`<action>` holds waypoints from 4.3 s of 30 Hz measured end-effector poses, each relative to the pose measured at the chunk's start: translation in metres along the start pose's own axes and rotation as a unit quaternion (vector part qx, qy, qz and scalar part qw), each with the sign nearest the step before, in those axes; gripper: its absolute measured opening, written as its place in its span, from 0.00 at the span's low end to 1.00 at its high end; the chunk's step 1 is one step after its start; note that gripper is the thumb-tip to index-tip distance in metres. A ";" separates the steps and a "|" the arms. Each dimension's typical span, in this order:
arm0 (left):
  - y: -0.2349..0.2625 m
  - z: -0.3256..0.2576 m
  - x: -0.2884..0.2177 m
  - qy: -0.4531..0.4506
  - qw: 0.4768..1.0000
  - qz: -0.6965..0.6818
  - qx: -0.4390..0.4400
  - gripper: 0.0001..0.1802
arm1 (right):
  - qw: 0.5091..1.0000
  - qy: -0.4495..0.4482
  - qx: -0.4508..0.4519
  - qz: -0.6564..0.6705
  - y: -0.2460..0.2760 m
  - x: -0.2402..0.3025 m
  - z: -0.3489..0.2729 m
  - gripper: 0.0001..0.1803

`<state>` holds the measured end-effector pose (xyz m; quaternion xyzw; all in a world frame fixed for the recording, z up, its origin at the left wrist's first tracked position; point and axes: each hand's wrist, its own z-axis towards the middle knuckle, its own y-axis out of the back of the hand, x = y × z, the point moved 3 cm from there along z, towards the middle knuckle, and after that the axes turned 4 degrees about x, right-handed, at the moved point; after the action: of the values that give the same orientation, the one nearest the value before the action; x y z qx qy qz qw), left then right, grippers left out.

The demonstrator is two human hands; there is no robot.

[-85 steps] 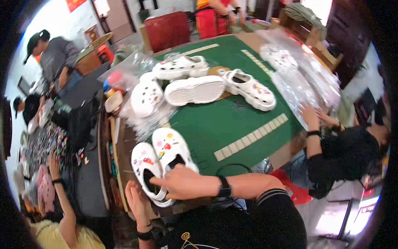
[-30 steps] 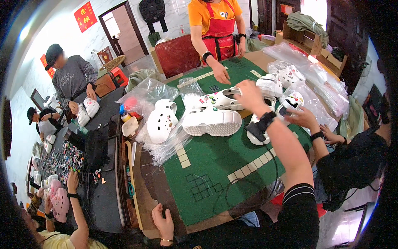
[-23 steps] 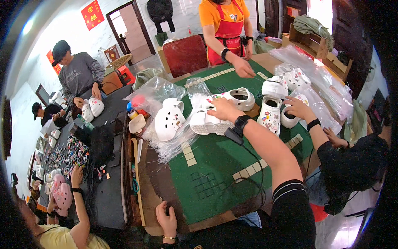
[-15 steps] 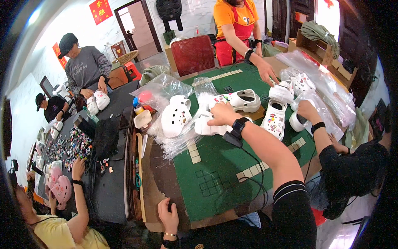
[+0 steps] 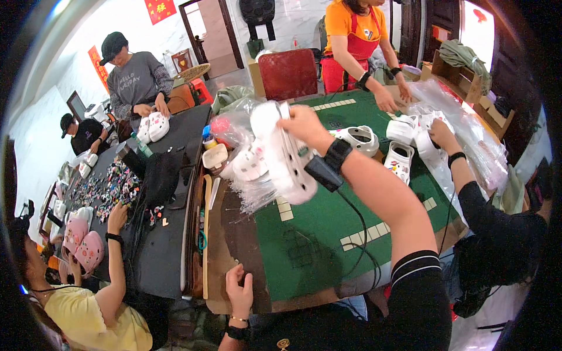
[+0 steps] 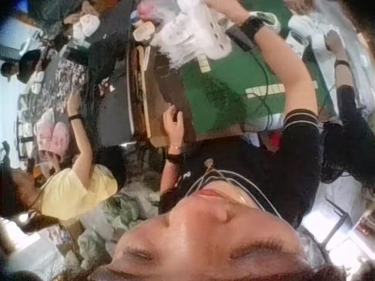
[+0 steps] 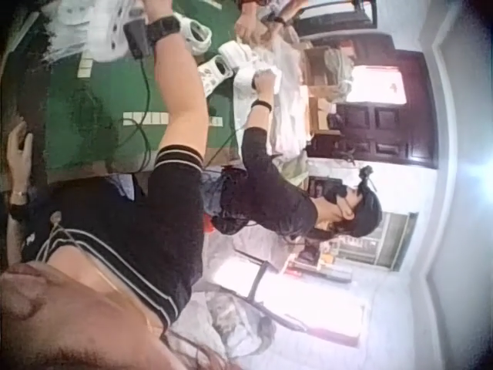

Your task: Decorating shoes with small charms and accessories.

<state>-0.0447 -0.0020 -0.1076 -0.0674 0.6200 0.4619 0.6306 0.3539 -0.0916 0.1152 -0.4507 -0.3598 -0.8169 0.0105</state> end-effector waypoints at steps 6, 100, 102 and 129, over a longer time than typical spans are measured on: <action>0.018 0.004 -0.032 0.008 0.979 -0.200 0.041 0.29 | 0.895 0.027 0.008 0.446 0.008 0.123 -0.062 0.15; -0.003 0.029 -0.036 -0.024 0.994 -0.077 0.070 0.38 | 0.907 0.109 0.261 -0.311 -0.092 -0.153 -0.141 0.05; -0.003 0.029 -0.034 -0.027 0.995 -0.062 0.073 0.38 | 0.912 0.090 0.259 -0.305 -0.083 -0.142 -0.146 0.05; 0.033 0.052 -0.079 -0.215 0.962 0.020 0.169 0.13 | 0.966 0.146 0.213 -0.001 -0.050 0.008 -0.227 0.05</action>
<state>-0.0137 0.0117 -0.0129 0.1533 0.5397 0.3667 0.7421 0.1662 -0.1876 0.0161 -0.3135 -0.5208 -0.7781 0.1579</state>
